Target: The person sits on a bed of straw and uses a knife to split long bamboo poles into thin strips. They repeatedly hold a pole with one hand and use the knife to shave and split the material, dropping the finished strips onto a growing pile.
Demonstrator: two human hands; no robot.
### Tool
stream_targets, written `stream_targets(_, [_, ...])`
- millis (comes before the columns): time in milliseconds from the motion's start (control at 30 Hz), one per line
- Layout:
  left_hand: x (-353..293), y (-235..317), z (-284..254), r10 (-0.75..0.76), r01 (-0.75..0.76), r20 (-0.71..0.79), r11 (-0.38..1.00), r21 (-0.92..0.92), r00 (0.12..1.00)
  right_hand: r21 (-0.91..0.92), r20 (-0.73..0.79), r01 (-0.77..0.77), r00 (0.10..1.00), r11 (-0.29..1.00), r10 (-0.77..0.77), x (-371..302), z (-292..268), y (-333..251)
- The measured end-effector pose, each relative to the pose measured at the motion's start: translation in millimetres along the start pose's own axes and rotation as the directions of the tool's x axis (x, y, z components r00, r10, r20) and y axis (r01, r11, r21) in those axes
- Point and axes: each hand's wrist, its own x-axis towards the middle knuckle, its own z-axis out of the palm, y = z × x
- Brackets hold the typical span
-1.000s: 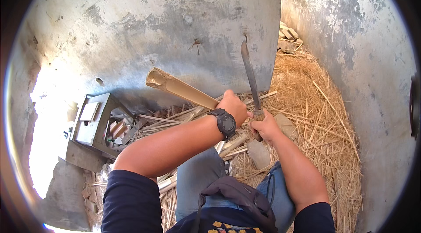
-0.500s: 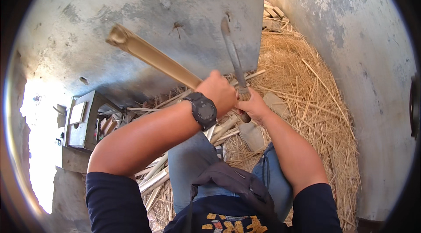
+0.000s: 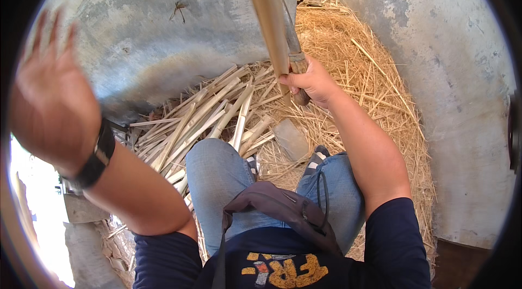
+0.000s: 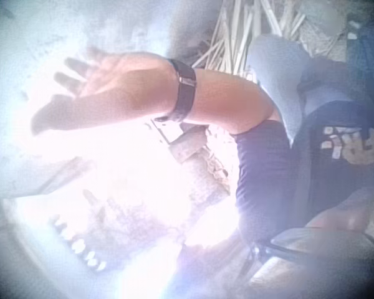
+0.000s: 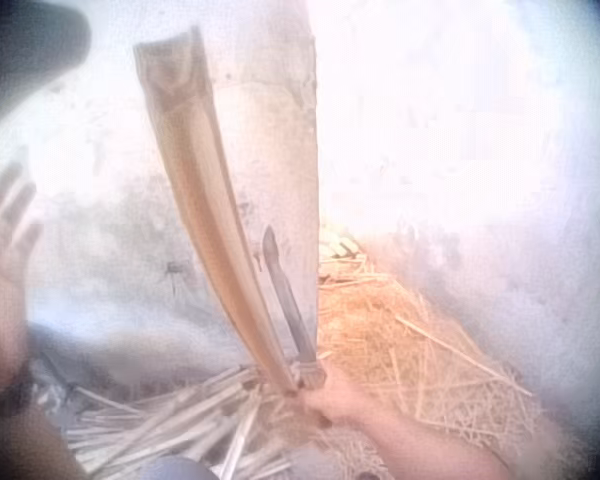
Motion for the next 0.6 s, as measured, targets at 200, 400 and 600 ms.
stream_targets(200, [-32, -37, 65, -0.247, 0.482, 0.494, 0.761, -0.434, 0.834, -0.197, 0.001, -0.042, 0.999, 0.98, 0.043, -3, -22, 5])
stream_targets(400, [-42, -35, 99, -0.287, 0.534, 0.492, 0.688, -0.49, 0.822, -0.361, 0.034, -0.039, 0.998, 0.932, 0.055, -12, -26, -14])
stream_targets(600, [-50, -20, 16, -0.091, 0.098, 0.519, 0.995, 0.014, 0.85, -0.473, -0.019, 0.014, 0.999, 0.881, -0.026, -31, -43, -16])
